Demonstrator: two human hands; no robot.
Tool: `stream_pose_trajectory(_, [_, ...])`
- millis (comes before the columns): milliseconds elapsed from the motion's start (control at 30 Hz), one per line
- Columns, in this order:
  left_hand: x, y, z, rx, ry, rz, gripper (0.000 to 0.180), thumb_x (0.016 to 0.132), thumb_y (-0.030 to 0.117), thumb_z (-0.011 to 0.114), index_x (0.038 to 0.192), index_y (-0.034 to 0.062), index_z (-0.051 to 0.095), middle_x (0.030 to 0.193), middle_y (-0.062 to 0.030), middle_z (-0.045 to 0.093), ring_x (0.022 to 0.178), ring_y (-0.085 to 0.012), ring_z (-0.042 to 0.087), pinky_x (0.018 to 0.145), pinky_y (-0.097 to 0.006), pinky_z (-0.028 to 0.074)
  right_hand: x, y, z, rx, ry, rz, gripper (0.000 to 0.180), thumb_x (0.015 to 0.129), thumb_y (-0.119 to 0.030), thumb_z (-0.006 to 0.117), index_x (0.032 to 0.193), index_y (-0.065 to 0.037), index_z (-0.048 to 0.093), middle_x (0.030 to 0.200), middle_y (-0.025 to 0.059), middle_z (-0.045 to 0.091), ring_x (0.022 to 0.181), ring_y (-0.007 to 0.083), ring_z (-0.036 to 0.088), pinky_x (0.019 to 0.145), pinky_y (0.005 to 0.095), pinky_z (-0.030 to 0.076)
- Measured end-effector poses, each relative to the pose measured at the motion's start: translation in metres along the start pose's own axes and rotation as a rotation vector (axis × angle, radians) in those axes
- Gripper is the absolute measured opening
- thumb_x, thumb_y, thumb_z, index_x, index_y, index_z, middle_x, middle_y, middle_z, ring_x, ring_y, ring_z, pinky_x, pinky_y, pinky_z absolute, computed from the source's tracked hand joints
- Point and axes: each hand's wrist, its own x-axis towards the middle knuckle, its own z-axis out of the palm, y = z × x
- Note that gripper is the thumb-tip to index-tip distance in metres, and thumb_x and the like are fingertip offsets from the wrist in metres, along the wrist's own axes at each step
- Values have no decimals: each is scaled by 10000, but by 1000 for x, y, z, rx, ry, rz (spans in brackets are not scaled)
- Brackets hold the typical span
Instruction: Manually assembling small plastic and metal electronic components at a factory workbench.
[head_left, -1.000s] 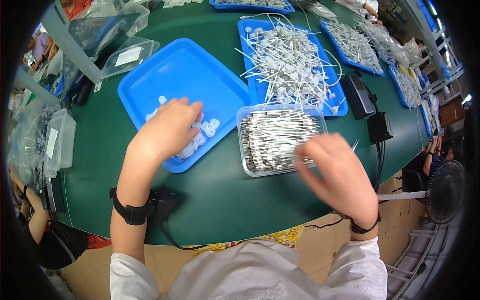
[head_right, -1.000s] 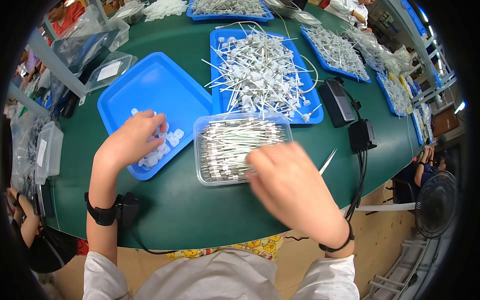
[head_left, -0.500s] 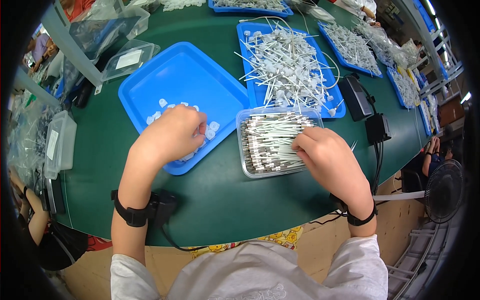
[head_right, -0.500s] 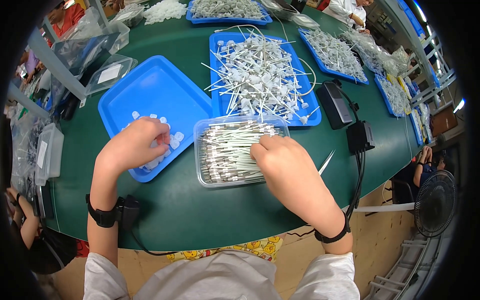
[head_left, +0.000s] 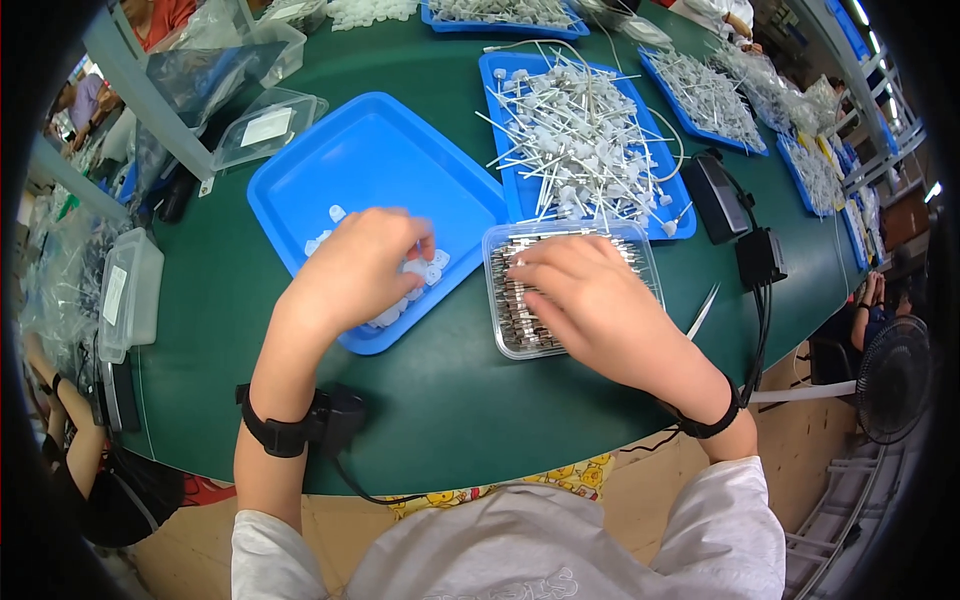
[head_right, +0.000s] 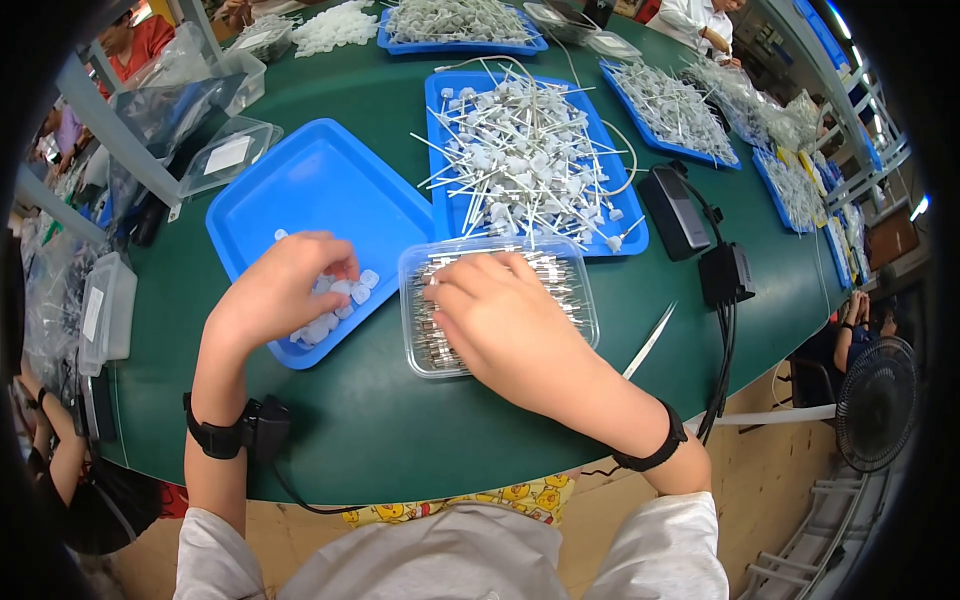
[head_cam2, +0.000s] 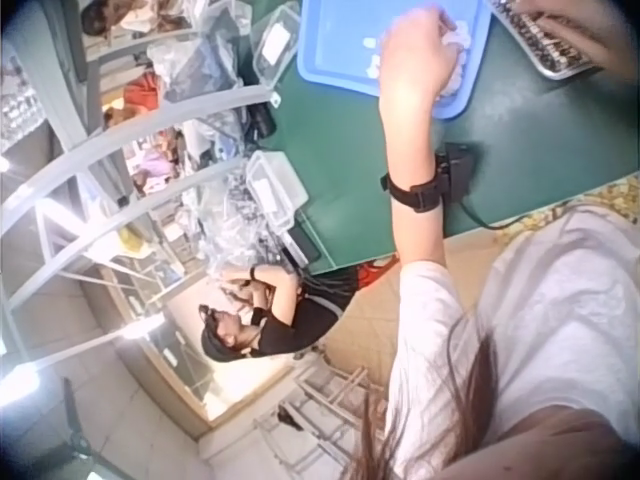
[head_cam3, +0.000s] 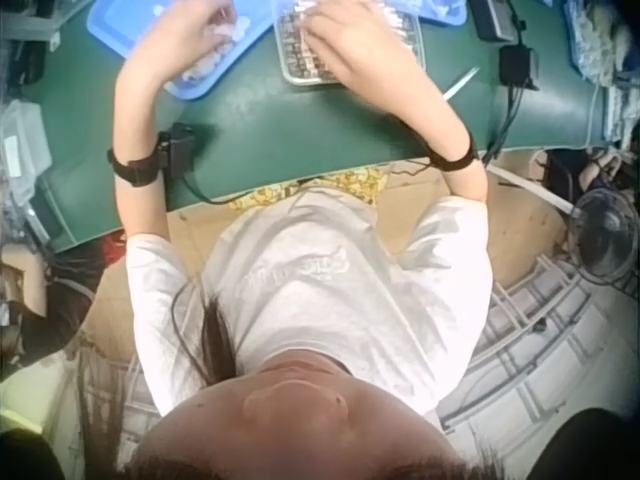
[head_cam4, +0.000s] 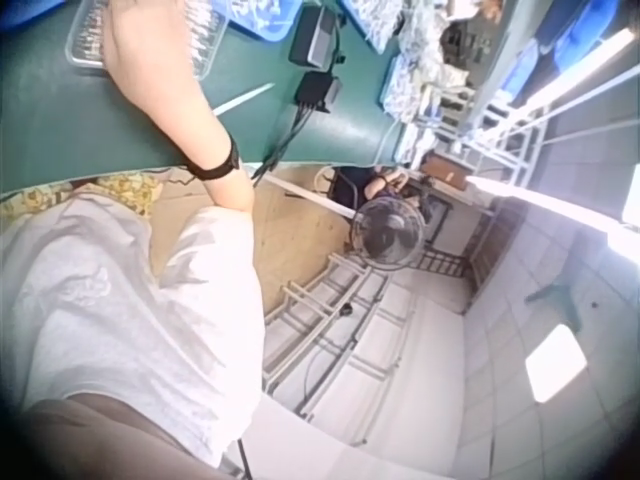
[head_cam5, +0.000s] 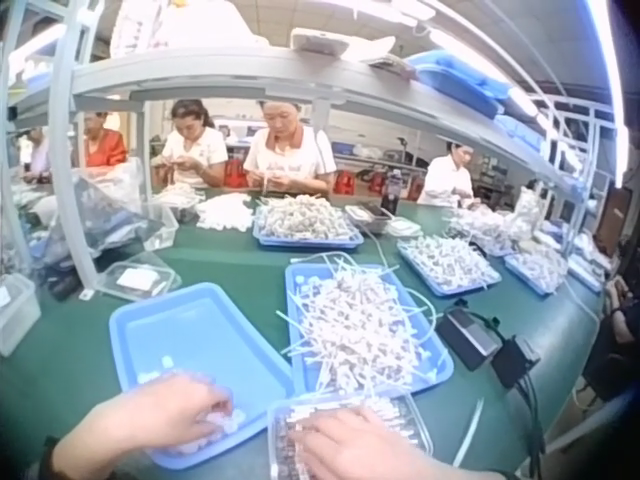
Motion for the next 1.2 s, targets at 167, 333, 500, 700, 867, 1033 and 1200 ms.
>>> stream_pose_trajectory(167, [14, 19, -1, -615, 234, -57, 207, 782, 99, 596, 978, 40, 563, 880, -66, 578, 736, -141, 558, 698, -271, 454, 4, 4, -13, 166, 327, 41, 248, 698, 77, 526, 917, -17, 593, 915, 95, 585, 864, 255, 545, 755, 343, 411])
stream_pose_trajectory(333, [24, 22, 17, -1355, 82, -29, 208, 835, 101, 546, 1022, 10, 543, 896, -47, 558, 794, -113, 538, 741, -245, 451, 13, -8, -17, 818, 472, 219, 159, 733, 60, 577, 874, -4, 610, 885, 72, 612, 831, 156, 564, 732, 291, 438])
stream_pose_trajectory(500, [31, 20, 27, -1853, -41, -40, 195, 831, 67, 536, 1008, -15, 533, 937, -74, 549, 862, -130, 530, 795, -243, 444, 21, -10, -18, 1225, 464, 364, 210, 774, 7, 615, 984, 19, 612, 905, 77, 606, 818, 131, 559, 743, 248, 439])
stream_pose_trajectory(700, [34, 17, 43, -1954, -170, 119, 231, 818, 62, 553, 1029, 19, 469, 945, -67, 537, 865, -127, 523, 796, -240, 429, 17, 13, 0, 885, 499, 165, 204, 763, 10, 617, 967, 18, 626, 886, 78, 614, 797, 139, 565, 720, 244, 442])
stream_pose_trajectory(867, [35, 15, 50, -1964, -144, 184, 238, 827, 62, 556, 1044, 28, 463, 947, -69, 540, 883, -134, 531, 796, -234, 441, 15, 17, 4, 591, 499, 108, 209, 740, 4, 623, 949, 5, 634, 855, 105, 626, 776, 166, 587, 695, 255, 451])
stream_pose_trajectory(1033, [35, 14, 50, -1967, -117, 188, 261, 826, 53, 561, 1066, 29, 461, 997, -73, 539, 901, -137, 536, 815, -237, 449, 13, 19, 7, 523, 535, 20, 189, 717, 32, 614, 904, 4, 633, 853, 108, 624, 766, 184, 594, 663, 270, 463])
stream_pose_trajectory(1200, [37, 12, 53, -1969, -112, 229, 306, 834, 52, 555, 1121, 15, 458, 1094, -93, 534, 951, -153, 554, 879, -261, 449, 14, 19, 9, 400, 514, -45, 211, 694, 54, 620, 900, 11, 629, 855, 108, 606, 761, 198, 595, 663, 279, 468])
